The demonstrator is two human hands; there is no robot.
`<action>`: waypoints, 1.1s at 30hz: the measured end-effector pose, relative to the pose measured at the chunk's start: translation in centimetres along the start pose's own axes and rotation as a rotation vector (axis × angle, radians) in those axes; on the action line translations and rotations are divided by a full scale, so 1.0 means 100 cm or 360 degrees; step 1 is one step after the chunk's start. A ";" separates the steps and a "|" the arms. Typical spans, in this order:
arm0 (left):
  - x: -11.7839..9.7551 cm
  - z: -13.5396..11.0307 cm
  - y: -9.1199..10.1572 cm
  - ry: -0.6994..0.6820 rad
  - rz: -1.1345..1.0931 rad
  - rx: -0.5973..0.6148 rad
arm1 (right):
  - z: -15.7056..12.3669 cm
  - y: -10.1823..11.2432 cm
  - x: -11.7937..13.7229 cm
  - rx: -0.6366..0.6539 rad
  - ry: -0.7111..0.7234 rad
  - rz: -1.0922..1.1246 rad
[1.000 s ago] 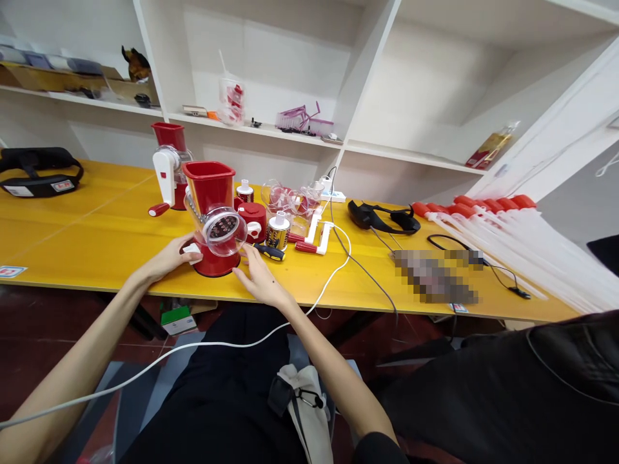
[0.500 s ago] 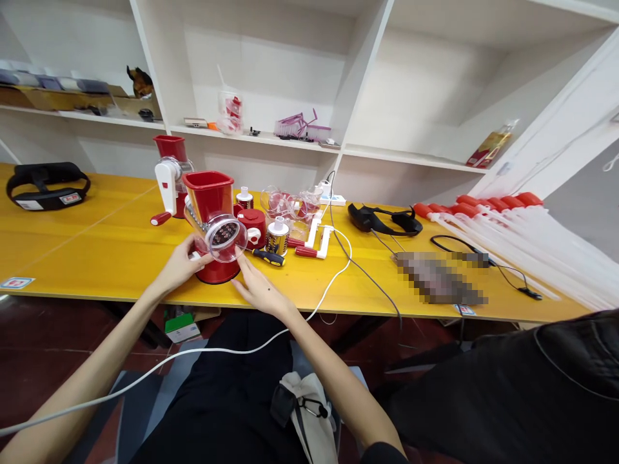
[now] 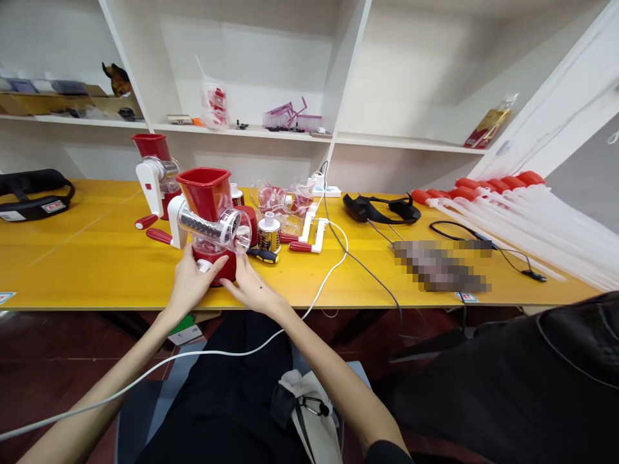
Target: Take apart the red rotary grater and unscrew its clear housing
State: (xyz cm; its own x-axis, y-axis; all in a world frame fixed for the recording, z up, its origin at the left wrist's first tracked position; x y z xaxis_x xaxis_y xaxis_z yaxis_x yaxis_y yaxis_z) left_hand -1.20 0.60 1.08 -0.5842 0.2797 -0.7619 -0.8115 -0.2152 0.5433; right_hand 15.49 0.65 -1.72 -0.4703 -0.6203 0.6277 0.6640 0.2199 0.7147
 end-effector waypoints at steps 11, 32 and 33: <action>0.011 0.019 0.022 0.0074 0.0250 0.0138 | -0.002 0.019 -0.002 -0.0254 -0.0124 -0.0422; 0.038 0.034 0.043 0.0131 0.0296 0.0104 | -0.021 0.072 -0.016 0.0121 -0.0481 -0.0942; 0.035 0.032 0.040 0.0138 0.0286 0.0076 | -0.024 0.078 -0.019 0.0143 -0.0478 -0.0937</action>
Point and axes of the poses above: each hand's wrist, its own z-axis towards the middle knuckle, its own y-axis out of the back of the hand, x = y × z, the point moved 1 cm from there along z, towards the middle knuckle, and after that the axes turned 9 degrees about x, right-handed, at the moved point
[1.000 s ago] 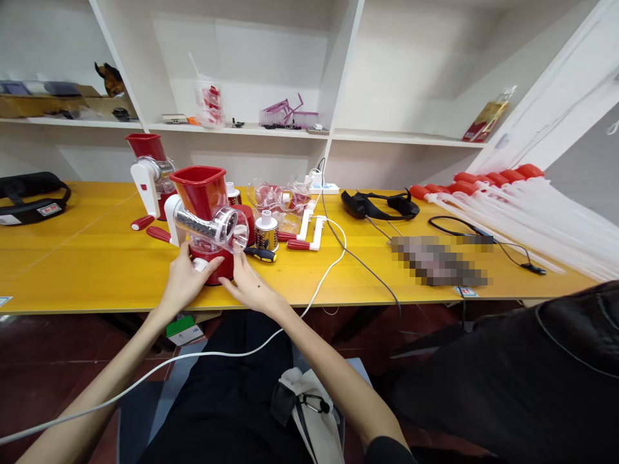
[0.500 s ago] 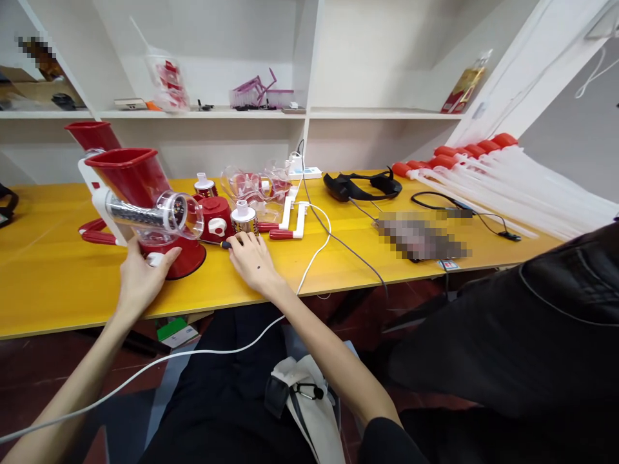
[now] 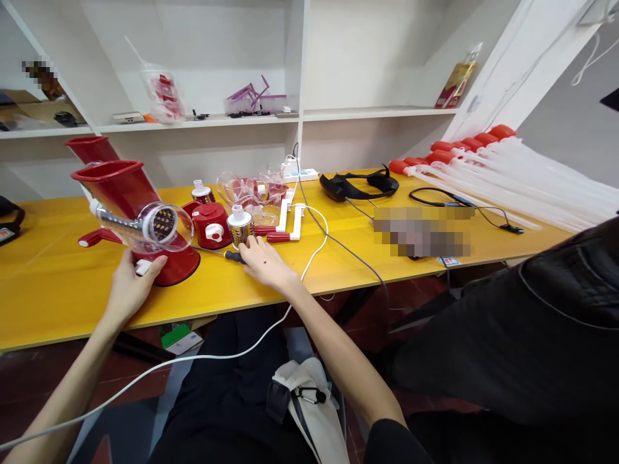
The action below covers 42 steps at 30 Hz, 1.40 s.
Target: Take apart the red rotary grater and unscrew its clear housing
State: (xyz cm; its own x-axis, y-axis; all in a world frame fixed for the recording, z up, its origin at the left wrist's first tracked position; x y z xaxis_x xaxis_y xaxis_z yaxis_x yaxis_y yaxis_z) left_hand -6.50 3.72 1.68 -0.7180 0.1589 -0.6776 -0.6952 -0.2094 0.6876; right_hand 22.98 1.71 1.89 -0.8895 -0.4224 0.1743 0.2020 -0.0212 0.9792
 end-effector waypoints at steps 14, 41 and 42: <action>-0.011 -0.007 -0.012 -0.0046 0.0014 -0.0107 | 0.000 0.016 -0.025 -0.0685 -0.0009 0.0373; -0.013 -0.013 -0.011 0.0062 0.0121 -0.0092 | 0.023 -0.019 -0.023 -0.0830 -0.0074 0.0618; -0.014 -0.014 -0.011 0.0059 0.0121 -0.0089 | 0.020 -0.018 -0.023 -0.0881 -0.0058 0.0618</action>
Point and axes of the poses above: each hand's wrist, its own z-axis towards the middle knuckle, its own y-axis out of the back of the hand, x = y × z, the point moved 1 cm from there along z, towards the middle knuckle, and after that the axes turned 9 degrees about x, right-handed, at the moved point
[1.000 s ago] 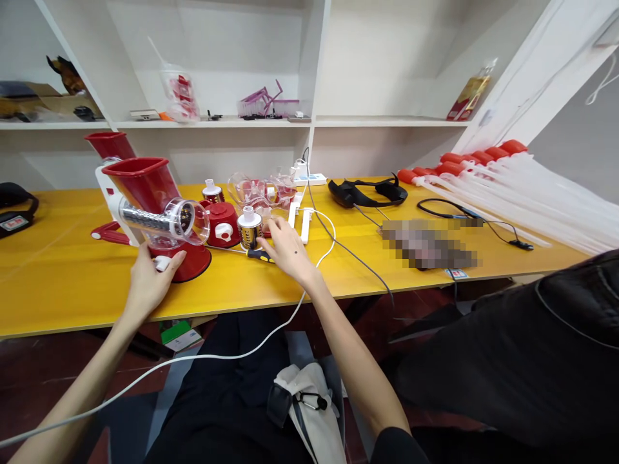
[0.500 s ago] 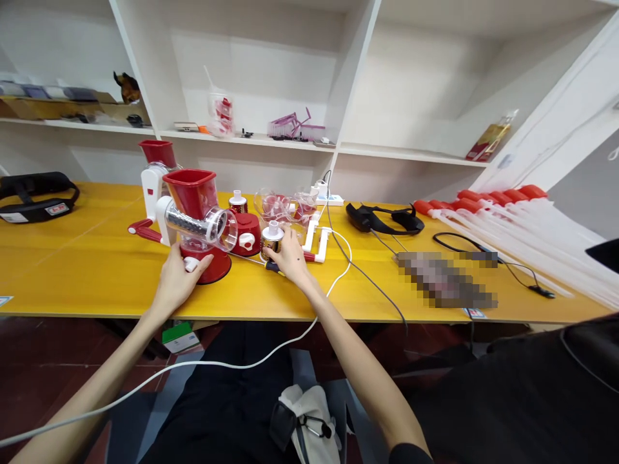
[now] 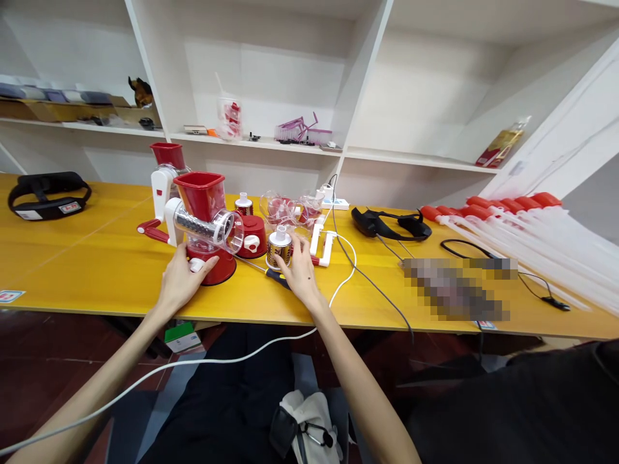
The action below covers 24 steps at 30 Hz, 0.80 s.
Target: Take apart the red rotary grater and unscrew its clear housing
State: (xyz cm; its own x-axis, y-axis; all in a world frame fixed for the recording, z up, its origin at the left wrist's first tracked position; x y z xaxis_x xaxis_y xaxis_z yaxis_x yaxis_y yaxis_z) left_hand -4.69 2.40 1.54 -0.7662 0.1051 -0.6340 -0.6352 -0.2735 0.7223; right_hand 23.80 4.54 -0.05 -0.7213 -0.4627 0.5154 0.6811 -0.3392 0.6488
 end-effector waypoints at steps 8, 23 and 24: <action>0.002 -0.001 -0.001 -0.0106 -0.0036 0.0113 | -0.005 0.018 0.020 -0.0518 0.0198 -0.0104; -0.034 -0.013 0.108 -0.0627 -0.0284 -0.0336 | -0.016 -0.026 0.045 0.0212 0.0497 0.0031; -0.047 -0.010 0.115 -0.0702 -0.0271 -0.0427 | -0.016 -0.026 0.045 0.0226 0.0488 0.0018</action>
Point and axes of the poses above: each hand's wrist, its own z-axis towards the middle knuckle, its own y-axis out of the back of the hand, x = y × z, the point moved 1 cm from there along z, towards the middle knuckle, and after that the axes turned 9 degrees about x, right-handed, at the moved point
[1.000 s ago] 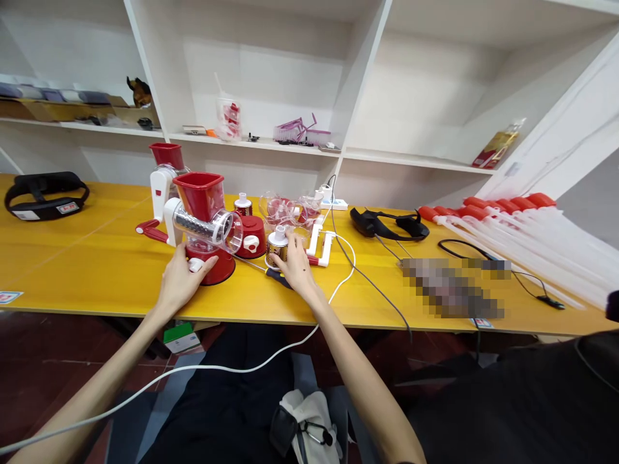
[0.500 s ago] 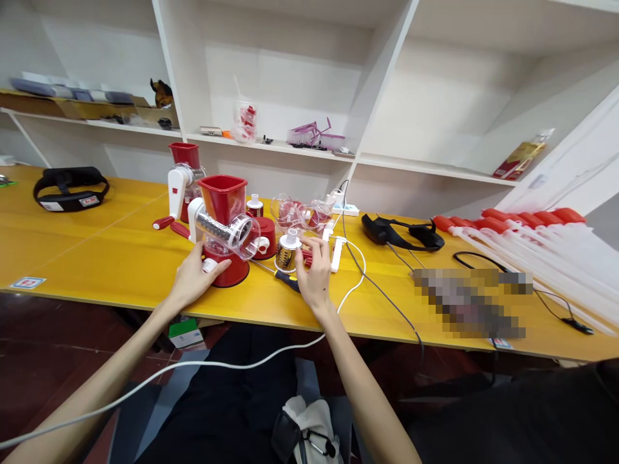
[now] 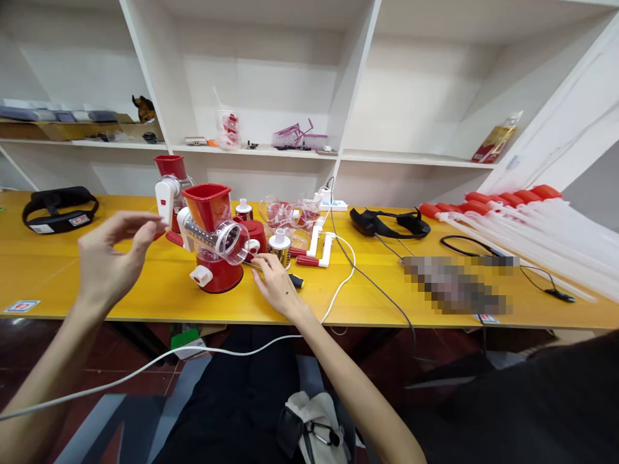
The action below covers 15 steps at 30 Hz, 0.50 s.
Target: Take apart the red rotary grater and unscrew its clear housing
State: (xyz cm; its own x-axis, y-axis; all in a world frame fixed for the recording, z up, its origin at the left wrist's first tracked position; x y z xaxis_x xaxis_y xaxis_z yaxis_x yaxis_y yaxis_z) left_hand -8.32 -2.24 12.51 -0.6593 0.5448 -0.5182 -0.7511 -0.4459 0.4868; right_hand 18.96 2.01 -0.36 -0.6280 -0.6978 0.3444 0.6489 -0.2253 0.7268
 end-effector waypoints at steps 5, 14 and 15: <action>-0.034 0.070 -0.017 -0.0289 0.0398 0.0262 | 0.001 -0.001 0.004 0.0203 -0.0053 -0.0092; -0.035 0.114 -0.048 -0.0349 0.0570 0.0978 | 0.001 -0.001 0.012 0.0683 -0.0132 -0.0199; -0.035 0.114 -0.048 -0.0367 0.0617 0.0958 | 0.001 -0.001 0.012 0.0705 -0.0150 -0.0201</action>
State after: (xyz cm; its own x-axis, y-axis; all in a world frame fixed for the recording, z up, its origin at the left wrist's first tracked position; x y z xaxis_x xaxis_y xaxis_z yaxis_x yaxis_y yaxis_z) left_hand -2.00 6.04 19.99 -0.7992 0.5922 -0.1031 -0.2744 -0.2069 0.9391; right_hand 18.07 1.32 0.02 -0.7398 -0.6144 0.2742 0.3317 0.0214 0.9431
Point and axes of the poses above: each hand's wrist, its own z-axis towards the middle knuckle, its own y-axis out of the back of the hand, x = y × z, the point moved 1 cm from there along z, towards the middle knuckle, and after that the axes turned 9 degrees about x, right-handed, at the moved point
